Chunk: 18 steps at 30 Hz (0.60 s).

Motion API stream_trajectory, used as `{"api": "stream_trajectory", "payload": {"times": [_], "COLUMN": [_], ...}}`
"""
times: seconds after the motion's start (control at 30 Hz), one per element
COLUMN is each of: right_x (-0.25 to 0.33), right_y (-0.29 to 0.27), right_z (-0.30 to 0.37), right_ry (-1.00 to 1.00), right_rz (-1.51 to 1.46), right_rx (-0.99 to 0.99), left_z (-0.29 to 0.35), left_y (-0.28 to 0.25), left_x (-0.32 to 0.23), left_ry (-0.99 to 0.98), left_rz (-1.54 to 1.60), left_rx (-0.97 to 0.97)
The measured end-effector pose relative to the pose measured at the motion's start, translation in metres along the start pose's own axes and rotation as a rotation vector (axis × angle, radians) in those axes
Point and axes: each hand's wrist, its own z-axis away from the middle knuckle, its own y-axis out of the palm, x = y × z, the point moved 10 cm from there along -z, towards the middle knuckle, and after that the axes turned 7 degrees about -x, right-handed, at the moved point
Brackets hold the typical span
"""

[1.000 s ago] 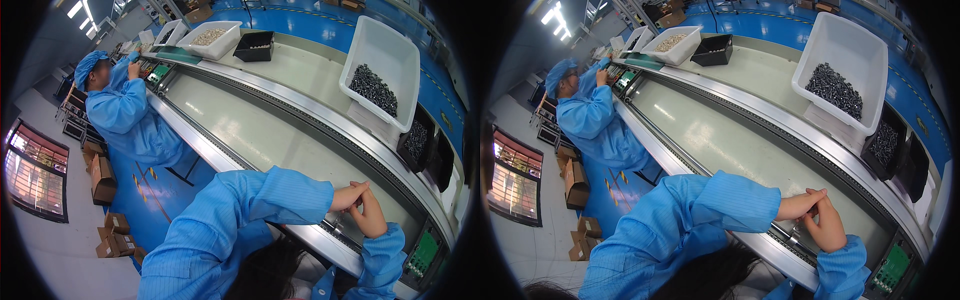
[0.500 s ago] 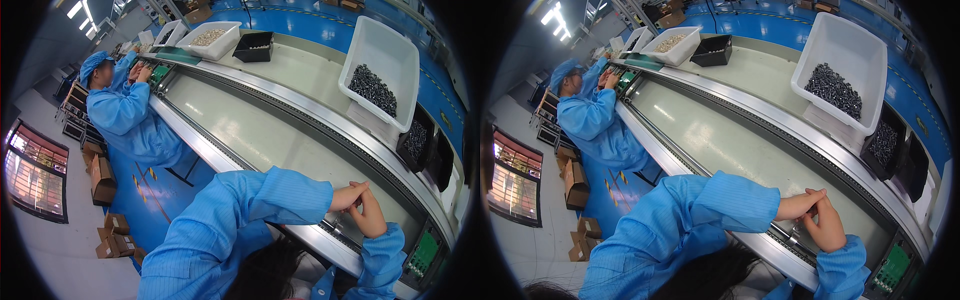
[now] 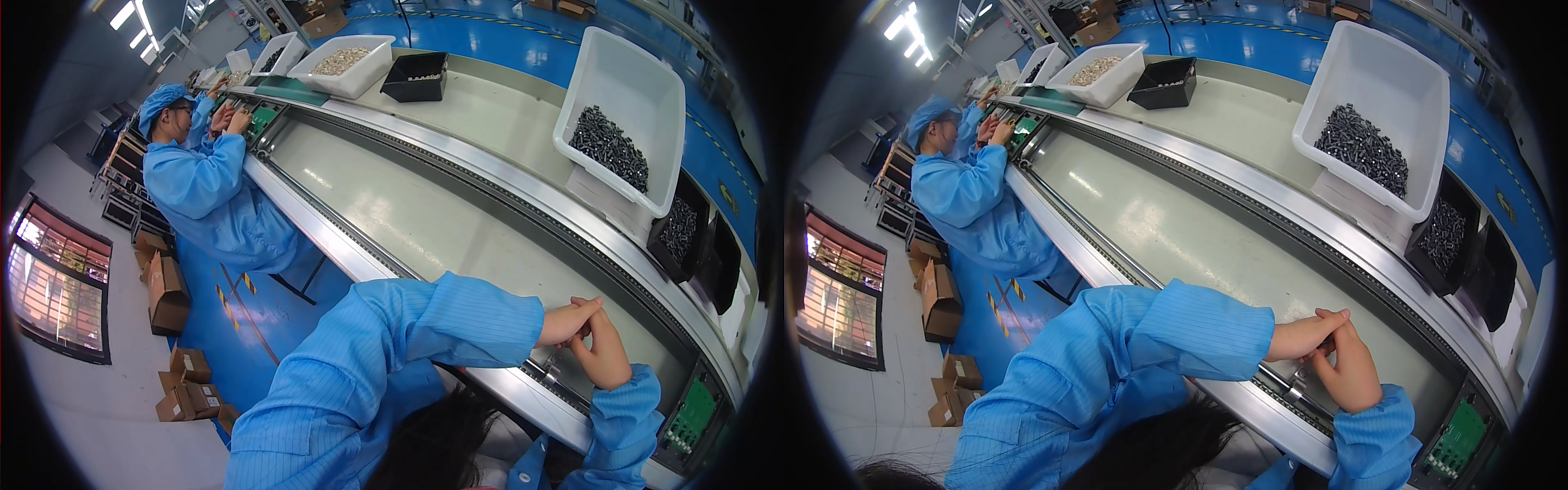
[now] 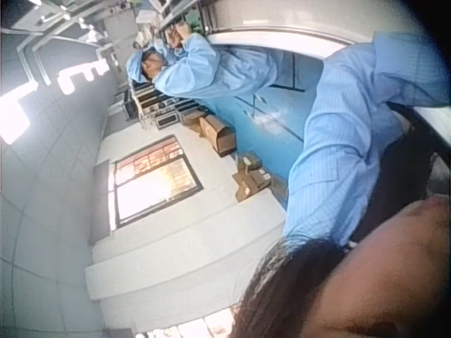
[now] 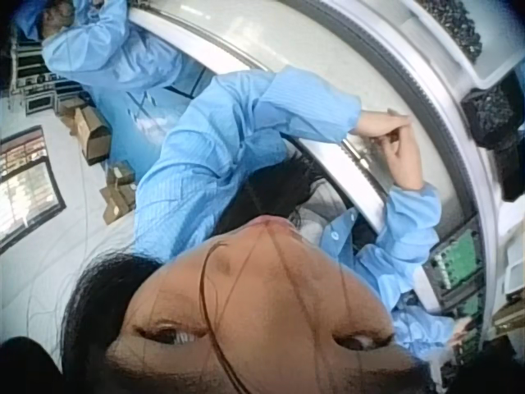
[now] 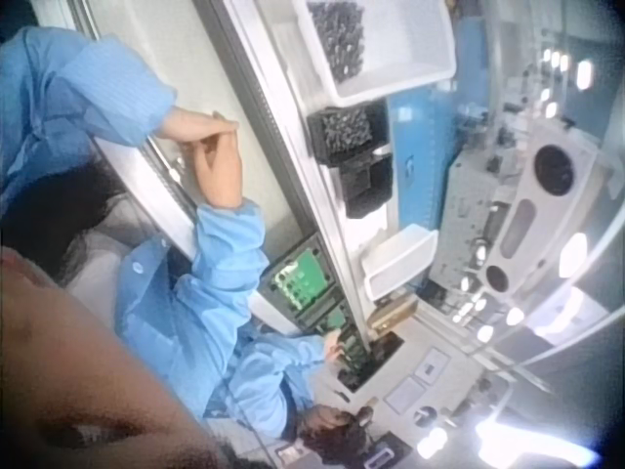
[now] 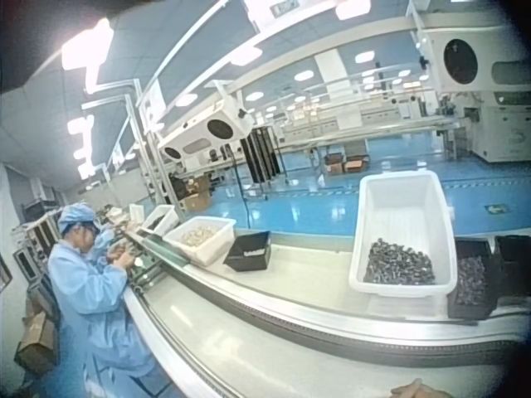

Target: The person inserts electronic components into printed circuit boards on fixtures along an assembly conveyor line by hand, then pushes the fixtures down the track.

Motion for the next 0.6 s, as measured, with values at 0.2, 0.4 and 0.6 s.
{"api": "stream_trajectory", "payload": {"times": [0.2, 0.4, 0.6], "right_x": [0.0002, 0.0018, 0.0003], "right_y": [-0.0005, -0.0008, -0.0006], "right_z": [-0.0001, 0.0004, 0.0016], "right_ry": [0.001, -0.050, -0.055], "right_rz": [0.001, 0.007, 0.008], "right_rx": [0.000, -0.011, -0.020], "left_z": [0.0005, 0.0032, 0.0048], "left_y": [0.0001, 0.0009, 0.0029], "left_x": [-0.0013, -0.0032, -0.0038], "left_ry": [0.005, 0.005, -0.007], "left_rz": [0.018, 0.031, 0.067], "left_rx": [0.002, 0.007, 0.010]}}
